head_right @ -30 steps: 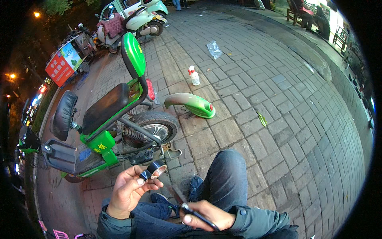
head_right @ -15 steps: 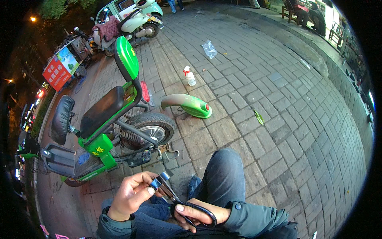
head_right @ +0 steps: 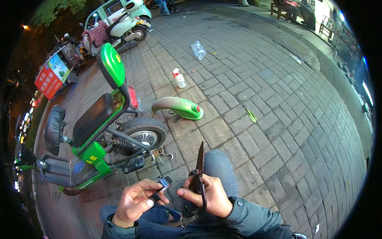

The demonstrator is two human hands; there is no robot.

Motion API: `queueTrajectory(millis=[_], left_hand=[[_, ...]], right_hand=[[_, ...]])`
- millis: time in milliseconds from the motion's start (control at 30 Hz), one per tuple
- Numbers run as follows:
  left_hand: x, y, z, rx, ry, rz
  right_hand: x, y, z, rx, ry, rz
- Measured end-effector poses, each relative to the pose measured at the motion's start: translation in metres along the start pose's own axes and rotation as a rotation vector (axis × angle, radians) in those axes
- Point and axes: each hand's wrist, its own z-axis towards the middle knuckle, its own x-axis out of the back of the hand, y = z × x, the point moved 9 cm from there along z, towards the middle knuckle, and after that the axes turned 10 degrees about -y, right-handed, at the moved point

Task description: The person repairs a green electric scooter by working on the rear wheel area, using pliers to cut and strip wires, and taping connections. They then move to the handlebars to adjust cables and test the controls.

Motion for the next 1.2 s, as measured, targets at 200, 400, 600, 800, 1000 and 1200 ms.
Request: queueTrajectory(millis=[200,400,600,800,1000,1200], left_hand=[[-0.044,-0.027,0.026,0.143,-0.098,-0.190],[0.016,-0.017,0.023,-0.051,0.221,0.113],[0.062,-0.071,-0.005,0.090,0.368,0.063],[0.076,-0.096,-0.001,0.067,0.419,-0.157],[0.063,-0.109,0.024,0.036,0.409,-0.204],[0.062,-0.126,0.017,0.018,0.432,-0.099]], right_hand=[[0.031,0.021,0.000,0.145,0.139,0.130],[0.201,0.191,-0.015,-0.301,0.728,-0.469],[0.257,0.441,-0.087,-1.035,0.668,-0.660],[0.251,0.308,-0.016,-0.502,0.949,-0.841],[0.057,0.051,0.052,0.333,0.191,-0.385],[-0.053,0.041,0.079,0.285,-0.153,0.059]])
